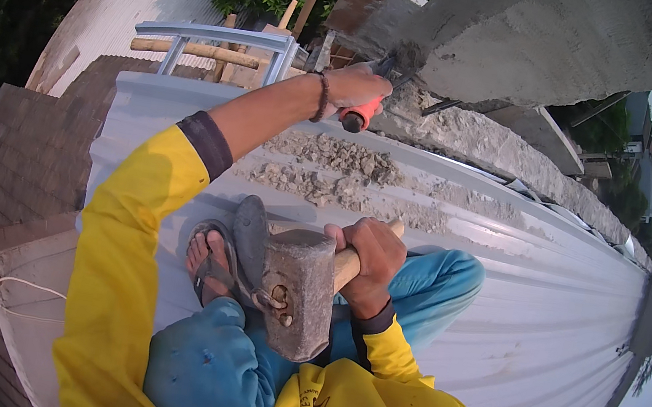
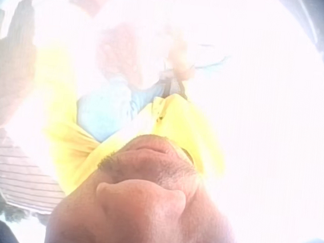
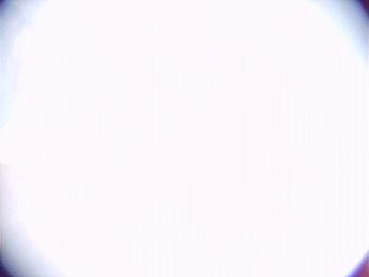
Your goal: The person sits on a corrugated metal roof and uses a hammer and chisel to break apart a concrete structure. They repeatedly strike the chisel to chip away sections of the concrete, creating debris.
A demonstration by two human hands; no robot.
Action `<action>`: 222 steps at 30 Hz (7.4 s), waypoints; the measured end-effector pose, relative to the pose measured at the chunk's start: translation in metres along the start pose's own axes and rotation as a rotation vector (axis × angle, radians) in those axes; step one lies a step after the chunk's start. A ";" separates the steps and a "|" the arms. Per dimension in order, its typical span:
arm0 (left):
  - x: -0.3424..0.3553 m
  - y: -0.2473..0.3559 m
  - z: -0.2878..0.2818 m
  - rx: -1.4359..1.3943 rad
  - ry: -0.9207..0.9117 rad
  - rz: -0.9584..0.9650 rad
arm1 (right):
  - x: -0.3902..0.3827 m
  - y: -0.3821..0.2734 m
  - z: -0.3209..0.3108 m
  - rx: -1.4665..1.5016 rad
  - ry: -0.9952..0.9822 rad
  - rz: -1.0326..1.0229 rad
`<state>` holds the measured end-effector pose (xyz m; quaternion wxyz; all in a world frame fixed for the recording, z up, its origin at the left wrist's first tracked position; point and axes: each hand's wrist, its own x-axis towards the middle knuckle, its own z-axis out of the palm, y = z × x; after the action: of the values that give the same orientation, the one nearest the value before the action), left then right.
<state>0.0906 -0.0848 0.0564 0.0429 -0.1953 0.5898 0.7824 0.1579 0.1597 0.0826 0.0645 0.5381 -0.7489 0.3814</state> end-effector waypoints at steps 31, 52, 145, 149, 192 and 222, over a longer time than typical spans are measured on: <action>-0.004 -0.012 -0.003 -0.062 -0.012 0.037 | -0.006 0.018 0.016 0.039 0.025 0.230; 0.009 -0.035 -0.002 0.226 0.009 0.158 | -0.032 0.005 0.015 0.227 -0.045 0.491; 0.013 -0.187 0.220 0.260 0.027 -0.129 | -0.249 0.111 -0.171 -0.715 0.364 0.533; 0.019 -0.182 0.171 0.318 0.098 -0.091 | -0.251 0.113 -0.171 -0.729 0.354 0.546; 0.084 -0.046 0.147 -0.185 0.544 -0.016 | -0.235 0.123 -0.166 -0.728 0.331 0.551; 0.059 -0.066 0.160 -0.246 0.624 0.223 | -0.145 0.077 -0.202 0.127 0.561 0.784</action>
<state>0.0148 0.0762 0.0116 -0.2490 -0.3632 0.4934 0.7501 0.0883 0.4088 0.1121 0.0822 0.0947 -0.8243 0.5521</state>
